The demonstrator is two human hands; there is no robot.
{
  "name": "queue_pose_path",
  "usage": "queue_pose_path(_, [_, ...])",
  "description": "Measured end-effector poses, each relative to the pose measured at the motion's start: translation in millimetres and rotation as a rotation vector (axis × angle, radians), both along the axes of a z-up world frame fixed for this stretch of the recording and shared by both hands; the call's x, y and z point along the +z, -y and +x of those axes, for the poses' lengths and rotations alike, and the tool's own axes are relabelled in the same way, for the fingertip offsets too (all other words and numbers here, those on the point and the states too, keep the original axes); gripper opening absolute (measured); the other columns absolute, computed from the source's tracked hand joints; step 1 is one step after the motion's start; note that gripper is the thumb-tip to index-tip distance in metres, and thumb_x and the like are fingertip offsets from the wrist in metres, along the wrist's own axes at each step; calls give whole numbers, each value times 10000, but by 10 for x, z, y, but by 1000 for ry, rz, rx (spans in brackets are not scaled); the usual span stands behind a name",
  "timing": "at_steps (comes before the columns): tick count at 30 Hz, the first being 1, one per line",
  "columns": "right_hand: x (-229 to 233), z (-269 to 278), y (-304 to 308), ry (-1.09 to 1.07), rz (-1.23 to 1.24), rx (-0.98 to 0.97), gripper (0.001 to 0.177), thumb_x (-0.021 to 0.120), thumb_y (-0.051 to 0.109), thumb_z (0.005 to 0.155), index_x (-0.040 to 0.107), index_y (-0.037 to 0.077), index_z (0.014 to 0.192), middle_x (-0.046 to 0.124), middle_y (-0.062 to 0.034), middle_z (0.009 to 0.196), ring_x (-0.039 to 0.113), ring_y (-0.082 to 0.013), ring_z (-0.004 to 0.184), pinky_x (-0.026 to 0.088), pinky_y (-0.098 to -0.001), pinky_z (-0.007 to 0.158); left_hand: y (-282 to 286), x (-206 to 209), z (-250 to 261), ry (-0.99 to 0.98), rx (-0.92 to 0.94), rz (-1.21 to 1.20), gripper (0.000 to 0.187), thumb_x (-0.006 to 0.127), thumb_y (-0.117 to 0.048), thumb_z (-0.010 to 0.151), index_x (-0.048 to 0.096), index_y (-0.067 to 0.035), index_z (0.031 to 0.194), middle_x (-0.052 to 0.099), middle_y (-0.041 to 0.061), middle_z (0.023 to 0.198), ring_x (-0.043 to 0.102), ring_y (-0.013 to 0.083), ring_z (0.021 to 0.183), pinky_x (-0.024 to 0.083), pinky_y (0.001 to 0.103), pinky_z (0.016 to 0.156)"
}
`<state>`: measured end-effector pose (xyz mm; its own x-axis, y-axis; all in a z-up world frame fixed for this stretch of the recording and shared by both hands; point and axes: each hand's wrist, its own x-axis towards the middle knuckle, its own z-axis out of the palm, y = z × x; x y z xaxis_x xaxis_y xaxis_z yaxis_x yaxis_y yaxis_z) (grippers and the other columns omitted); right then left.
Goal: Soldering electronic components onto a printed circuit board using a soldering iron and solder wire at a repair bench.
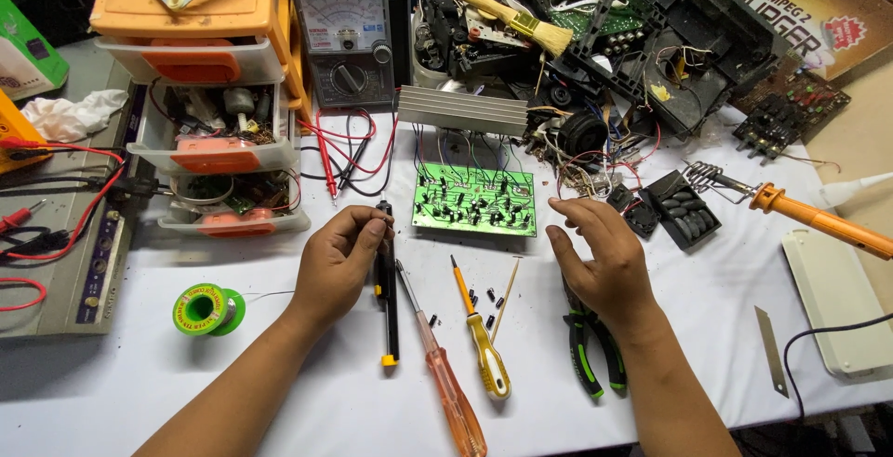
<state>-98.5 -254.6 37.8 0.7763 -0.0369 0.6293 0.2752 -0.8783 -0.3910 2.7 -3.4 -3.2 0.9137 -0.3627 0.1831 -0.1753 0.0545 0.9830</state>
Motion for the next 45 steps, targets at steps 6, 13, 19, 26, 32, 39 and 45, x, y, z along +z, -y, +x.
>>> queue_pose_path(6, [-13, 20, 13, 98, -41, 4, 207, 666, 26, 772, 644, 44, 977, 646, -72, 834, 604, -227, 664, 491, -341, 626, 10, 21, -19, 60, 10, 61, 127, 609, -100, 820, 633, -11, 908, 621, 100, 681, 564, 139, 629, 493, 281, 611])
queue_pose_path(13, [121, -134, 186, 116, 22, -92, 155, 653, -7, 811, 670, 5, 964, 630, -106, 689, 588, -229, 604, 456, -324, 626, 31, 57, -35, 80, -2, 45, 112, 641, -65, 788, 644, 0, 880, 615, 115, 666, 567, 150, 623, 499, 291, 617])
queue_pose_path(19, [12, -171, 280, 169, 12, -189, 156, 670, -17, 824, 677, 15, 976, 659, -108, 784, 615, -241, 662, 482, -320, 647, 34, 67, -44, 68, 13, 52, 114, 657, -51, 774, 646, 0, 875, 613, 103, 660, 566, 134, 618, 503, 279, 605])
queue_pose_path(26, [6, -133, 198, 123, 51, -145, 170, 649, 2, 830, 666, 1, 998, 624, -119, 661, 595, -238, 577, 488, -329, 597, 41, 90, -61, 45, 25, 64, 124, 653, -29, 765, 663, -3, 885, 636, 106, 669, 566, 119, 618, 502, 269, 588])
queue_pose_path(32, [-15, -120, 175, 103, 47, -125, 173, 649, 6, 821, 662, -3, 993, 618, -115, 635, 589, -233, 556, 489, -326, 575, 39, 60, -51, 31, 31, 67, 126, 656, -26, 758, 665, -5, 882, 642, 113, 677, 571, 125, 614, 501, 273, 580])
queue_pose_path(39, [-1, -103, 143, 135, 30, -103, 172, 653, 2, 803, 666, 0, 975, 613, -97, 622, 577, -221, 530, 484, -309, 543, 51, 114, -61, 42, 58, 99, 116, 673, -40, 747, 667, -5, 858, 631, 110, 641, 566, 133, 593, 492, 274, 563])
queue_pose_path(45, [-3, -96, 156, 152, 24, -106, 169, 663, 4, 790, 668, 8, 959, 612, -93, 626, 579, -219, 531, 485, -307, 535, 37, 57, -60, 42, 64, 134, 95, 632, -66, 792, 661, -8, 863, 598, 102, 607, 535, 129, 574, 481, 271, 541])
